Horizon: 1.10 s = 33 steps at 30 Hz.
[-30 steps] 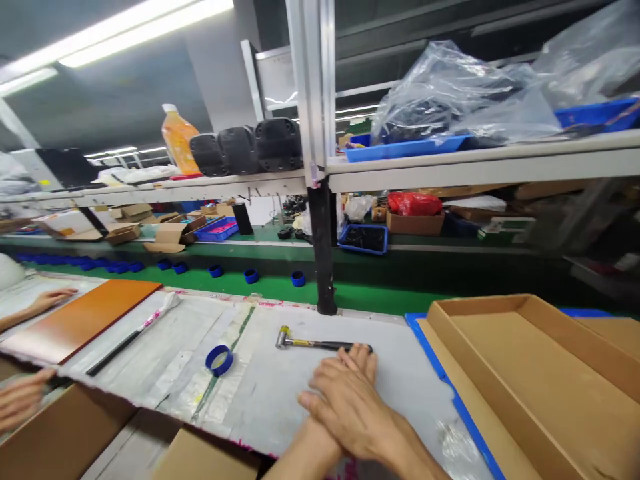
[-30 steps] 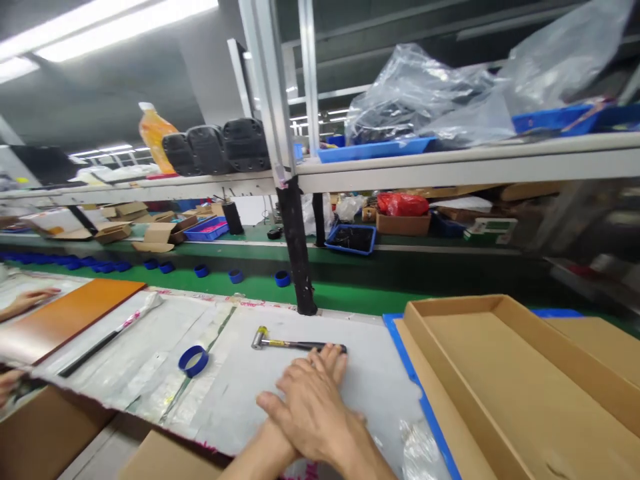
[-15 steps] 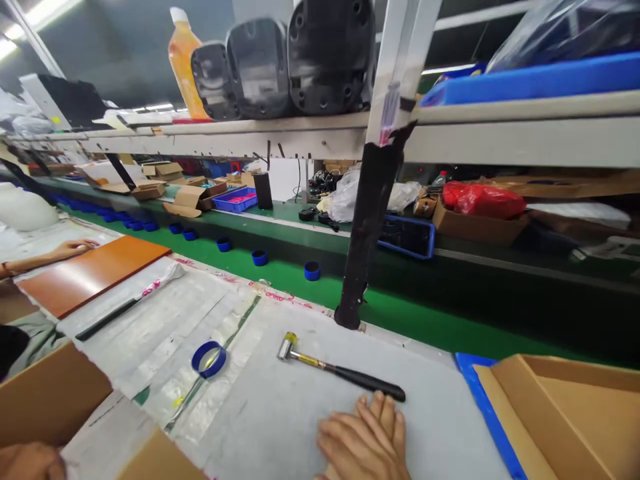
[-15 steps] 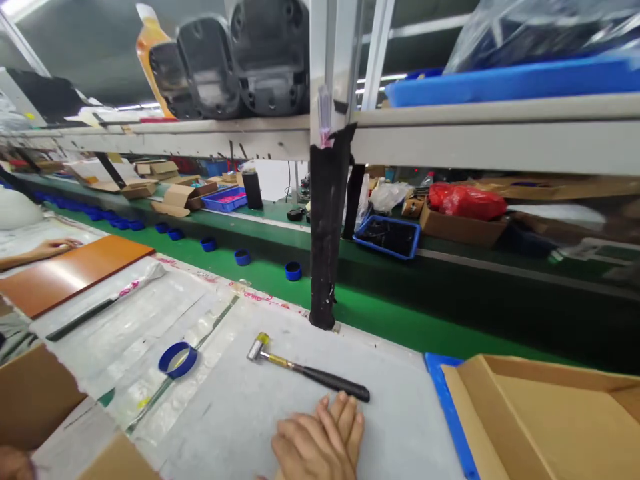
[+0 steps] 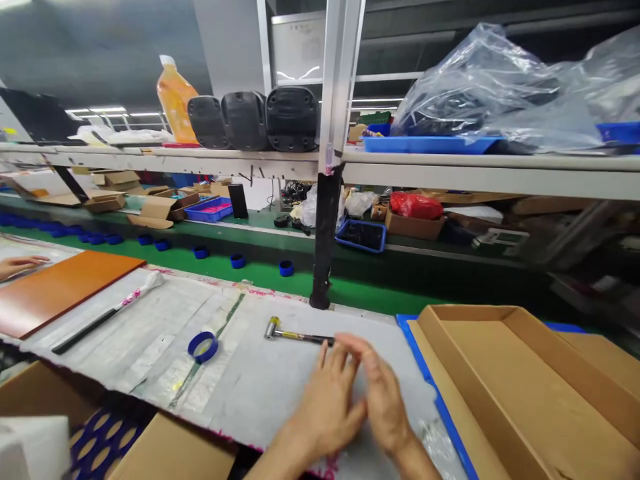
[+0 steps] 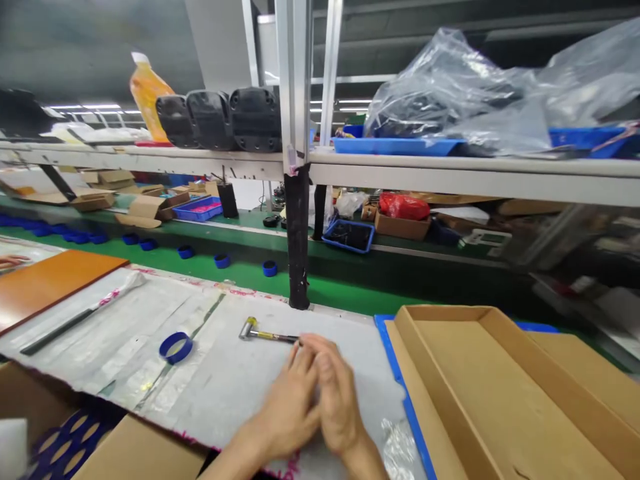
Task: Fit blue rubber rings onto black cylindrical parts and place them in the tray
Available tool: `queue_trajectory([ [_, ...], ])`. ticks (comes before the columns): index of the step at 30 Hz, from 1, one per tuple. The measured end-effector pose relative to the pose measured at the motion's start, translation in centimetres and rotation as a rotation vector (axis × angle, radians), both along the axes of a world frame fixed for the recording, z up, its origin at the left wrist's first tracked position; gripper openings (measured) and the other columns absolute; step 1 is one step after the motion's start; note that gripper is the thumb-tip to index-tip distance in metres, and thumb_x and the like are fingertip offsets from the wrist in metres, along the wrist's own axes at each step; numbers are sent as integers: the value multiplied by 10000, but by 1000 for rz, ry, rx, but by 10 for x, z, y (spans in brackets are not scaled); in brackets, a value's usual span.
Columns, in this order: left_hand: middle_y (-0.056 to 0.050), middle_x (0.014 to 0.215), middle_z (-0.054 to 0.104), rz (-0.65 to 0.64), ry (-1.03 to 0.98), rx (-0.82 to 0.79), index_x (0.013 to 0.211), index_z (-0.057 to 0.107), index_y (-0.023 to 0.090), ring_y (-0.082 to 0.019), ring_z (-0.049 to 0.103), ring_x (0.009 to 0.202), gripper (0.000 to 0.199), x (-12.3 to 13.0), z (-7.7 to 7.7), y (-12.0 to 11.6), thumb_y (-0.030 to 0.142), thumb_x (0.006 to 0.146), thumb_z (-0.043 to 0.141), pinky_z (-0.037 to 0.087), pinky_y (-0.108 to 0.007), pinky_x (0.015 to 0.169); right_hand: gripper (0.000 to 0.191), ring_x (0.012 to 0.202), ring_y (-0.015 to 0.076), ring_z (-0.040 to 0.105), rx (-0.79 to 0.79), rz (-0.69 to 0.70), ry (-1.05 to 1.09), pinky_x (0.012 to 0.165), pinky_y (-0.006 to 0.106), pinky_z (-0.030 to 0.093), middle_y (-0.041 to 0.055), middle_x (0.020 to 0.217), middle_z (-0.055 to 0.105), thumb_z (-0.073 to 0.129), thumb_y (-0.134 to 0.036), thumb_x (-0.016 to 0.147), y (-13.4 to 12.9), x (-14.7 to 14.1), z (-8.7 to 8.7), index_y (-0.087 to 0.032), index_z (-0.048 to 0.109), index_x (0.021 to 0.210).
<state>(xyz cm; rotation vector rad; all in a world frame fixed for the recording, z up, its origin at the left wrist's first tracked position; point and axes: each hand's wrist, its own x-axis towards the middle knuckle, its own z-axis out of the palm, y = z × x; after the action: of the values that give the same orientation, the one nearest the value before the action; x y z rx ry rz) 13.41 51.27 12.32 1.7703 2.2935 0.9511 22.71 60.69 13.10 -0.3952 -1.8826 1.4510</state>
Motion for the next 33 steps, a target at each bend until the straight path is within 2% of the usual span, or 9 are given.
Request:
queue_trajectory([
  [2, -130, 1627, 437, 60, -178, 115, 1493, 463, 231, -300, 359, 1526, 534, -9, 3, -7, 333, 974, 542, 268, -600, 1271, 562, 1192, 288, 627, -117, -190, 17, 1062, 477, 491, 109, 1287, 677, 355, -633, 1076, 10, 14, 4, -218, 708, 1213],
  [4, -134, 1559, 516, 208, -385, 275, 1378, 570, 223, -288, 433, 1475, 409, -23, 6, -17, 355, 1009, 453, 320, -573, 1243, 550, 1164, 298, 633, -148, -262, -112, 1027, 471, 503, 116, 1274, 676, 432, -661, 1039, 11, 27, -6, -212, 709, 1194],
  [7, -122, 1324, 681, 377, -570, 340, 1204, 665, 229, -304, 595, 1287, 369, -34, 7, -39, 474, 996, 484, 448, -533, 1122, 501, 1190, 304, 620, -83, -133, -340, 1021, 478, 515, 110, 1336, 641, 547, -568, 974, -7, 40, -32, -221, 659, 1317],
  [11, -114, 1254, 720, 354, -606, 223, 1157, 706, 235, -314, 629, 1225, 386, -23, -3, -68, 526, 958, 549, 450, -525, 1104, 713, 1393, 291, 475, 141, 31, -427, 1178, 510, 401, 92, 1514, 511, 638, -305, 828, -35, 37, -48, -198, 501, 1520],
  [13, -115, 1271, 721, 380, -642, 210, 1168, 709, 234, -312, 619, 1254, 404, -17, -8, -76, 530, 968, 521, 427, -530, 1135, 699, 1407, 298, 460, 183, 47, -423, 1200, 526, 372, 98, 1508, 520, 639, -298, 826, -39, 29, -48, -181, 523, 1506],
  [16, -123, 1283, 726, 428, -725, 174, 1182, 710, 230, -322, 628, 1245, 426, -12, -12, -83, 536, 967, 506, 434, -549, 1133, 619, 1313, 329, 557, 4, 1, -405, 1149, 538, 432, 138, 1417, 600, 622, -463, 904, -33, 18, -47, -148, 586, 1436],
  [21, -123, 1403, 670, 358, -740, 155, 1316, 654, 254, -319, 622, 1270, 433, -7, -15, -89, 453, 935, 604, 477, -530, 1107, 772, 1217, 347, 632, -416, 106, -298, 1028, 505, 545, 165, 1395, 611, 629, -704, 911, -24, 13, -45, -133, 568, 1427],
  [28, -95, 1339, 705, 316, -728, 207, 1314, 647, 250, -301, 665, 1184, 553, 6, -13, -79, 363, 794, 798, 554, -476, 1011, 873, 1202, 340, 636, -490, 145, -244, 1070, 479, 519, 172, 1342, 640, 705, -755, 848, -32, 13, -38, -133, 537, 1437],
  [33, -86, 1311, 714, 373, -713, 226, 1292, 642, 246, -286, 683, 1142, 537, 10, -10, -76, 276, 775, 784, 567, -479, 993, 769, 1260, 330, 608, -526, 158, -217, 1083, 456, 512, 129, 1398, 616, 686, -726, 881, -37, 16, -35, -185, 580, 1417],
])
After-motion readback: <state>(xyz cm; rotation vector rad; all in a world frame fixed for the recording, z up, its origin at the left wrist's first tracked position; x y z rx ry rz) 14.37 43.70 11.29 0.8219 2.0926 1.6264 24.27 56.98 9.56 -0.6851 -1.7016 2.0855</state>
